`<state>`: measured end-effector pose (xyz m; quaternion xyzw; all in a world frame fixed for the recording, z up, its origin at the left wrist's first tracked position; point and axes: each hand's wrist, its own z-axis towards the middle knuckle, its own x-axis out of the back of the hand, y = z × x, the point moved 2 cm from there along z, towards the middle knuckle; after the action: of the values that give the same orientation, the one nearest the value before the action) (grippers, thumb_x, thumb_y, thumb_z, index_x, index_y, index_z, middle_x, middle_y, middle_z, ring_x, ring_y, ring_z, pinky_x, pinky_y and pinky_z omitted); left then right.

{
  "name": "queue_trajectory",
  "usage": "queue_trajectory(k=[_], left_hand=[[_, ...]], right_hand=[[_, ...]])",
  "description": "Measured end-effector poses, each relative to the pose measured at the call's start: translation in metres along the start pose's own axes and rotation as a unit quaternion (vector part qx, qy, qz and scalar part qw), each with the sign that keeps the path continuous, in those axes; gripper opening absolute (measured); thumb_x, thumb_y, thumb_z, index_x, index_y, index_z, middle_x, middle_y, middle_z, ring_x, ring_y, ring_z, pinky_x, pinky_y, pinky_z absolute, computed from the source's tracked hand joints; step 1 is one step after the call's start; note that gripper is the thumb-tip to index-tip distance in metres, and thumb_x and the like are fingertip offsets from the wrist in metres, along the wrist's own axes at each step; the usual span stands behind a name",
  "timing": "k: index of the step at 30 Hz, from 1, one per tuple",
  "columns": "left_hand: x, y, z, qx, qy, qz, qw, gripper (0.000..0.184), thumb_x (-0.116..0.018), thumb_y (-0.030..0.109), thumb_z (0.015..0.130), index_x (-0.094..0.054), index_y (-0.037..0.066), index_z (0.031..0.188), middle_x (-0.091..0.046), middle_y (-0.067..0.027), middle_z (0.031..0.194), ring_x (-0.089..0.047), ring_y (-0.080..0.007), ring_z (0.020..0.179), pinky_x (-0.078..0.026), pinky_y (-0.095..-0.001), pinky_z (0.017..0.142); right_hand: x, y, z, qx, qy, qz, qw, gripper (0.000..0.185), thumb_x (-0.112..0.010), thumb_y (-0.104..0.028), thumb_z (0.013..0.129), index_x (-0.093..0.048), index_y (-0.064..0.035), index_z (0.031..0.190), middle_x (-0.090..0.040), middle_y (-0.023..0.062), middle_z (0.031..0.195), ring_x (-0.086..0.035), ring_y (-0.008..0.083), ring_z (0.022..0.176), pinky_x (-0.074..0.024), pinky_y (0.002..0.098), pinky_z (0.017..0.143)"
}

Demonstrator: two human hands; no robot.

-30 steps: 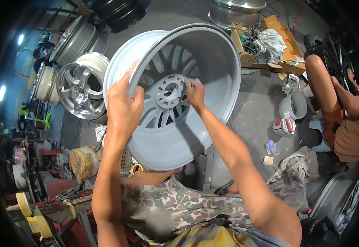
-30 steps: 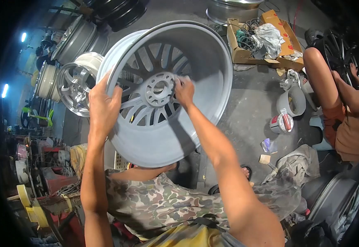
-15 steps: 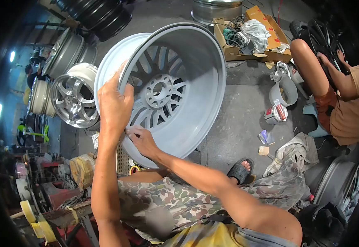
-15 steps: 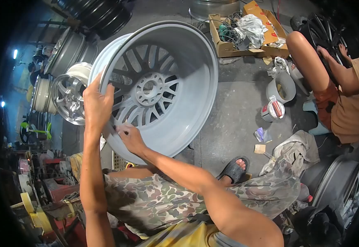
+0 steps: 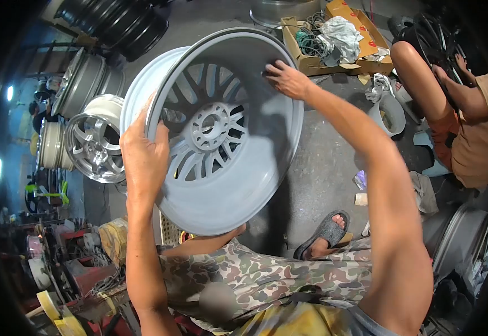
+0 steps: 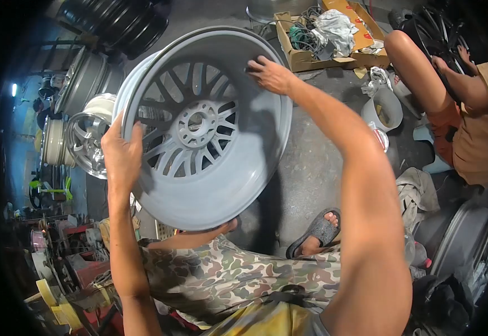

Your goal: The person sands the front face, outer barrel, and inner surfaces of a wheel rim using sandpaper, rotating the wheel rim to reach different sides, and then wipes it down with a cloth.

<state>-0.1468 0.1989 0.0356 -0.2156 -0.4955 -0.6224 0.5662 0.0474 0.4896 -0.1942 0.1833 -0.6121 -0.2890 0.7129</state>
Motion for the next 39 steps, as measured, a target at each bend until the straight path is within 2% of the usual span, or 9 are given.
queue_trajectory(k=[9, 12, 18, 19, 20, 23, 27, 34, 39], left_hand=[[0.004, 0.015, 0.005, -0.02, 0.02, -0.083, 0.996, 0.041, -0.063, 0.022, 0.101, -0.061, -0.006, 0.131, -0.074, -0.0224, 0.104, -0.069, -0.0196, 0.097, -0.051, -0.0344, 0.09], [0.0, 0.032, -0.001, 0.001, -0.011, -0.115, 0.993, 0.042, -0.061, 0.02, 0.1, -0.06, -0.009, 0.129, -0.067, -0.0313, 0.118, -0.067, -0.0386, 0.114, -0.049, -0.04, 0.1], [-0.036, 0.054, -0.029, -0.043, -0.008, -0.157, 0.987, 0.051, -0.049, 0.033, 0.104, -0.056, -0.008, 0.133, -0.055, -0.0296, 0.139, -0.049, -0.044, 0.133, -0.033, -0.0554, 0.113], [-0.055, 0.058, -0.037, -0.1, 0.064, -0.104, 0.987, 0.047, -0.051, 0.029, 0.103, -0.055, -0.008, 0.131, -0.057, -0.0287, 0.134, -0.055, -0.0455, 0.121, -0.04, -0.0513, 0.107], [-0.066, 0.067, -0.04, -0.116, 0.051, -0.086, 0.988, 0.048, -0.049, 0.029, 0.103, -0.054, -0.01, 0.13, -0.055, -0.0291, 0.134, -0.052, -0.0454, 0.125, -0.037, -0.0564, 0.108], [-0.072, 0.113, -0.062, -0.117, -0.137, -0.101, 0.978, 0.055, -0.045, 0.034, 0.103, -0.048, -0.005, 0.142, -0.043, -0.0281, 0.15, -0.034, -0.0435, 0.145, -0.024, -0.0653, 0.115], [-0.072, 0.128, -0.038, -0.117, 0.043, -0.177, 0.976, 0.059, -0.062, 0.026, 0.094, -0.048, -0.007, 0.141, -0.038, -0.0326, 0.151, -0.025, -0.0515, 0.146, -0.019, -0.0648, 0.118], [-0.082, 0.01, 0.021, 0.186, 0.228, 0.005, 0.956, 0.057, -0.05, 0.015, 0.095, -0.041, -0.009, 0.146, -0.038, -0.0296, 0.154, -0.023, -0.0486, 0.148, -0.009, -0.0626, 0.122], [-0.079, -0.028, 0.021, 0.194, 0.189, 0.045, 0.962, 0.042, -0.057, 0.018, 0.092, -0.059, -0.004, 0.128, -0.057, -0.0224, 0.132, -0.046, -0.0403, 0.132, -0.028, -0.0595, 0.113]], right_hand=[[0.037, -0.269, -0.046, -0.317, -0.089, 0.409, 0.851, 0.025, -0.067, -0.012, 0.078, -0.071, -0.0051, 0.101, -0.065, 0.0148, 0.099, -0.06, 0.0354, 0.097, -0.0482, 0.0491, 0.084], [0.101, -0.378, -0.001, -0.384, 0.174, 0.602, 0.678, 0.017, -0.062, -0.016, 0.09, -0.068, 0.0002, 0.092, -0.063, 0.02, 0.089, -0.058, 0.0416, 0.087, -0.048, 0.0481, 0.081], [0.26, -0.188, 0.033, -0.391, -0.091, 0.825, 0.399, 0.036, -0.049, -0.023, 0.103, -0.065, 0.0026, 0.122, -0.067, 0.0144, 0.125, -0.059, 0.0223, 0.118, -0.045, 0.0384, 0.102], [0.202, -0.195, -0.005, -0.413, 0.157, 0.896, 0.05, 0.037, -0.048, -0.027, 0.104, -0.061, -0.0005, 0.128, -0.062, 0.0144, 0.135, -0.053, 0.0232, 0.129, -0.0404, 0.0398, 0.11], [0.255, -0.132, -0.007, -0.476, 0.222, 0.851, 0.001, 0.03, -0.053, -0.017, 0.1, -0.059, -0.0023, 0.125, -0.066, 0.0094, 0.119, -0.061, 0.0212, 0.11, -0.045, 0.035, 0.1], [0.212, -0.053, -0.119, -0.319, 0.268, 0.906, 0.075, 0.036, -0.051, -0.023, 0.103, -0.057, 0.0004, 0.13, -0.065, 0.0105, 0.125, -0.062, 0.0231, 0.11, -0.0474, 0.0374, 0.098], [0.196, -0.053, -0.245, -0.579, 0.246, 0.756, 0.183, 0.042, -0.049, -0.027, 0.106, -0.053, -0.0038, 0.141, -0.055, 0.0069, 0.143, -0.05, 0.0201, 0.13, -0.0376, 0.039, 0.11], [0.2, -0.095, -0.306, -0.721, 0.048, 0.617, 0.312, 0.029, -0.051, -0.026, 0.106, -0.067, -0.0032, 0.116, -0.057, -0.0033, 0.075, -0.045, 0.0065, 0.053, -0.0349, 0.0214, 0.047], [0.227, -0.061, -0.26, -0.509, -0.023, 0.589, 0.628, 0.033, -0.053, -0.028, 0.105, -0.066, 0.0002, 0.095, -0.052, -0.0028, 0.075, -0.044, 0.0059, 0.065, -0.0354, 0.0246, 0.057]])
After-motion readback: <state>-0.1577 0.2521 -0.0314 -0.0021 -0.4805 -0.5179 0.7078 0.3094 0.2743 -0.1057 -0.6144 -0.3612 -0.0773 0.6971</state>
